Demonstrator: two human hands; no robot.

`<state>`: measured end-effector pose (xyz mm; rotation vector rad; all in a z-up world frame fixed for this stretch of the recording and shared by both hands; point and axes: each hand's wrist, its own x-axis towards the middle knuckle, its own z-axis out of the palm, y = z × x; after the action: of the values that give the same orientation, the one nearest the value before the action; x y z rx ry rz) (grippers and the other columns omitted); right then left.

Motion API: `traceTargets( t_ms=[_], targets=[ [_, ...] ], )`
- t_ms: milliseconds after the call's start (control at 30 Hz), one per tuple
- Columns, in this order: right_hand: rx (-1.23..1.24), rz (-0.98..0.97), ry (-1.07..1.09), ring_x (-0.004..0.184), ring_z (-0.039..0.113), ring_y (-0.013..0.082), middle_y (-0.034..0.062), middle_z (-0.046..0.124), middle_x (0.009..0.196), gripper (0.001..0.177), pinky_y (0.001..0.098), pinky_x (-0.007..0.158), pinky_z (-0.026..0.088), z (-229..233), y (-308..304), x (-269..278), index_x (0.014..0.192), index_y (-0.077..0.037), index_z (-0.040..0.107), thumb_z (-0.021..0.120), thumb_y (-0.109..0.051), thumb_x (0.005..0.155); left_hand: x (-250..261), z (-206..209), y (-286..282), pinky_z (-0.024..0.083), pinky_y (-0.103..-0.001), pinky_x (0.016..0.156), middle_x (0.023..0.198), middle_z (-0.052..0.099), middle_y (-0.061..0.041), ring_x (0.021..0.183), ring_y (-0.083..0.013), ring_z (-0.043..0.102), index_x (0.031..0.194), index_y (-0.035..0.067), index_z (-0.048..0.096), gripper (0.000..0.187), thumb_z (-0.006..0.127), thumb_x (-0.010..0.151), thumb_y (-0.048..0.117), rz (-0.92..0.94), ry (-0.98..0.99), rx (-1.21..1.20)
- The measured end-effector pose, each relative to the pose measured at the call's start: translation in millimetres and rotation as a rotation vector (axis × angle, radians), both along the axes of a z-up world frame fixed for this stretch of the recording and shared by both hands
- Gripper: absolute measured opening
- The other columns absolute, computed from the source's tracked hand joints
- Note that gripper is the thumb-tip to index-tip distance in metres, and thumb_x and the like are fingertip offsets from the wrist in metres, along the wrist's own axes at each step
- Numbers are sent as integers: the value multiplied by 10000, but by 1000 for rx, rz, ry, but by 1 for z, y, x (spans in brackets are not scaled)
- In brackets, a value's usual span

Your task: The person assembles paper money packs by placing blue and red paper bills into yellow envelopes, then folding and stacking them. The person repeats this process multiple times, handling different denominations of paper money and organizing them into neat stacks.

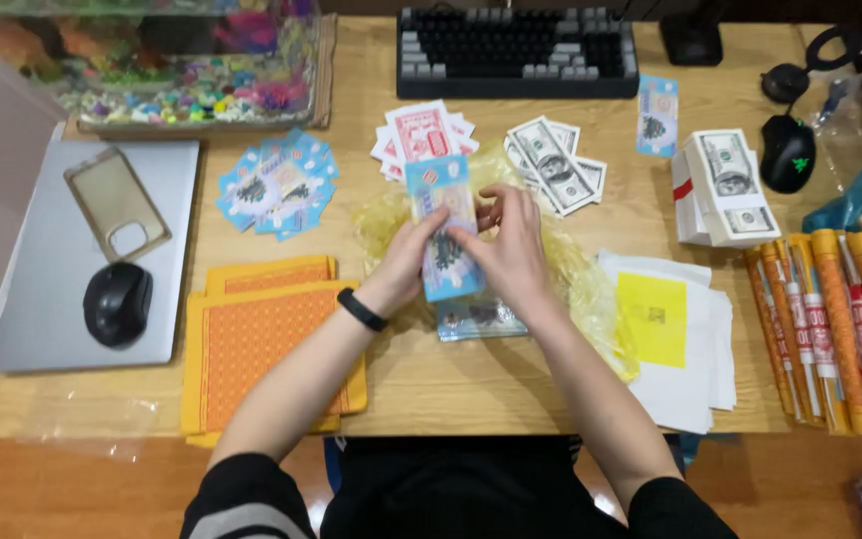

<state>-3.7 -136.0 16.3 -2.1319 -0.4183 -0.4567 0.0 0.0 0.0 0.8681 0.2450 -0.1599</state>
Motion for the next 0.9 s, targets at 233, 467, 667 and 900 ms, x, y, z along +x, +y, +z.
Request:
traceTargets(
  t_ms=[233,467,667,900],
  targets=[
    [-51,114,273,878,503,298,91,448,935,847,444,831,439,27,1,13,1318,-36,455,890,-414,697,-9,-7,8,580,-303,627,793,698,-78,663,-151,699,801,23,721,255,719,888,263,-47,-72,164],
    [-113,444,340,929,627,383,205,614,985,645,459,794,509,34,7,22,1168,-4,568,887,-244,662,-9,-9,12,586,-294,601,723,721,-117,637,-144,702,877,33,665,227,790,836,217,-22,-58,118],
    [61,175,315,653,624,146,32,658,701,328,285,591,518,-4,5,30,987,-115,695,852,-231,724,-4,-18,14,589,-322,655,845,706,-124,733,-161,710,999,9,587,375,745,862,321,58,45,81],
    [305,164,392,677,520,44,-29,618,669,74,217,594,501,38,-15,22,870,-74,695,737,-133,882,-8,11,16,558,-255,540,669,672,-67,601,-124,683,823,15,625,309,797,820,271,161,-31,191]
  ],
)
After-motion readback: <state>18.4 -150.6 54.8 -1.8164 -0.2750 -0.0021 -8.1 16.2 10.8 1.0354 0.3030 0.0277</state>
